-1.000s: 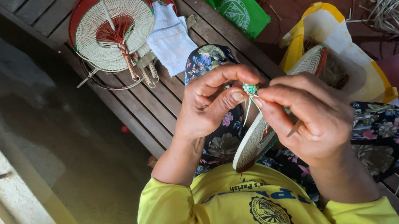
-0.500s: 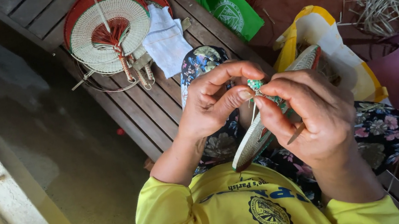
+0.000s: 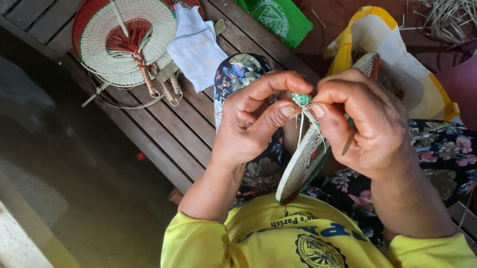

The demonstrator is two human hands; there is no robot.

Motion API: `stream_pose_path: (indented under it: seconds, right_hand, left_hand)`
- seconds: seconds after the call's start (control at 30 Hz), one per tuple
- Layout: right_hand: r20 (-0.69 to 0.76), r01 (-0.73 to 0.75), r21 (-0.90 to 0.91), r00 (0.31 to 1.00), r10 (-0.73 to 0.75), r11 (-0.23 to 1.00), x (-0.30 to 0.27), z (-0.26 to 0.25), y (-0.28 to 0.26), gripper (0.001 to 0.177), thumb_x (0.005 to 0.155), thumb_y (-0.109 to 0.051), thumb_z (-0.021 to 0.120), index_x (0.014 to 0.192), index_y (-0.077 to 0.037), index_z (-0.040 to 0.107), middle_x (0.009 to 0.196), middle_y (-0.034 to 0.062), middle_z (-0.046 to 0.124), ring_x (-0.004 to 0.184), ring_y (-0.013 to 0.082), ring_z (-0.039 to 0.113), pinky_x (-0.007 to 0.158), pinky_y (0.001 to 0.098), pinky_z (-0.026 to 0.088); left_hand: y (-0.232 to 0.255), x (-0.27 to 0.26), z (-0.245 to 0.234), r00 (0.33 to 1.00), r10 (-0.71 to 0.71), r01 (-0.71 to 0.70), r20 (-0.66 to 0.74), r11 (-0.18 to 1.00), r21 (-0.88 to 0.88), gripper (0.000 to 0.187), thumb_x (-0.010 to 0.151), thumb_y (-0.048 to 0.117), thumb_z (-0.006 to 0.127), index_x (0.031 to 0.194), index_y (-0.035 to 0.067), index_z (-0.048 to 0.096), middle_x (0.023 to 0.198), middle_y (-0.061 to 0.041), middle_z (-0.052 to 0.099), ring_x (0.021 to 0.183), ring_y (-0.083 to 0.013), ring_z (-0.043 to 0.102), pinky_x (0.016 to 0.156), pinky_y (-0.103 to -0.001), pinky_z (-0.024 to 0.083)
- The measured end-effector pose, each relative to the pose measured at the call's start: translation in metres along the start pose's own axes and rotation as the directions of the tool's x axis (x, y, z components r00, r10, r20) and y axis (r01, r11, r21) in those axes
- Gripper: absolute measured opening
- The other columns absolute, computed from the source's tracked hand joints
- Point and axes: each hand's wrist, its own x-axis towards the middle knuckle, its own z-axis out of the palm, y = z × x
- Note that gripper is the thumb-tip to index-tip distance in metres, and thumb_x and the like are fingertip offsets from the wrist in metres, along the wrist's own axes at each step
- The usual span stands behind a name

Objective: Weaving and knotting a green cord onto the edge of a circular woven fan body using a small pick.

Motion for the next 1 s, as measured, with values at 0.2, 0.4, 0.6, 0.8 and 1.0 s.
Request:
stream_pose_path:
  seconds: [0.2, 0.4, 0.6, 0.8, 1.0]
  right_hand:
    - [0.025, 0.031, 0.041, 0.999, -0.032, 0.999, 0.006, -0.006, -0.002, 0.012, 0.106, -0.002, 0.055, 0.102, 0.009, 0.06, 0.098, 0.0202, 0.062, 0.081, 0.0297, 0.06, 0.076, 0.038, 0.049]
    - [-0.063, 0.264, -0.144, 0.959, -0.275, 0.954, 0.01, -0.01, 0.005, 0.018, 0.105, -0.002, 0.055, 0.102, 0.011, 0.068, 0.101, 0.0275, 0.071, 0.082, 0.0352, 0.071, 0.079, 0.0466, 0.055]
    - [-0.018, 0.46, -0.422, 0.858, -0.514, 0.782, 0.01, -0.015, 0.028, 0.023, 0.088, 0.012, 0.06, 0.097, 0.002, 0.079, 0.098, 0.0163, 0.076, 0.063, 0.0274, 0.06, 0.06, 0.0403, 0.055]
    - [0.173, 0.488, -0.577, 0.857, -0.486, 0.655, 0.017, -0.043, 0.017, 0.003, 0.107, -0.01, 0.078, 0.109, -0.012, 0.078, 0.111, 0.0055, 0.078, 0.07, 0.0234, 0.063, 0.059, 0.037, 0.045]
    - [0.25, 0.525, -0.653, 0.83, -0.498, 0.546, 0.027, -0.057, 0.009, 0.003, 0.107, -0.008, 0.08, 0.105, -0.01, 0.08, 0.11, 0.0006, 0.077, 0.072, 0.0188, 0.063, 0.06, 0.0319, 0.042]
  left_hand:
    - [0.006, 0.003, 0.004, 0.998, 0.032, -0.025, 0.058, 0.992, -0.12, 0.03, 0.11, 0.023, 0.059, 0.133, 0.003, 0.058, 0.093, -0.002, 0.061, 0.058, -0.0099, 0.065, 0.065, -0.018, 0.048]
    - [0.005, 0.002, 0.005, 0.999, 0.028, -0.027, 0.029, 0.999, -0.035, 0.031, 0.109, 0.026, 0.06, 0.132, 0.005, 0.061, 0.085, 0.001, 0.06, 0.062, -0.0055, 0.058, 0.072, -0.019, 0.043]
    - [-0.009, 0.002, 0.004, 1.0, -0.007, 0.005, -0.021, 0.995, -0.098, 0.032, 0.108, 0.02, 0.064, 0.134, 0.003, 0.063, 0.128, -0.003, 0.067, 0.11, -0.0071, 0.062, 0.097, -0.02, 0.051]
    - [-0.016, 0.014, 0.01, 1.0, 0.025, -0.028, -0.018, 0.983, -0.18, 0.031, 0.107, 0.017, 0.066, 0.135, 0.003, 0.062, 0.128, -0.003, 0.067, 0.114, -0.009, 0.063, 0.102, -0.024, 0.054]
    - [-0.013, 0.023, 0.018, 1.0, -0.007, 0.003, -0.024, 0.989, -0.15, 0.031, 0.105, 0.02, 0.069, 0.131, 0.004, 0.064, 0.126, -0.002, 0.067, 0.114, -0.0093, 0.062, 0.104, -0.025, 0.054]
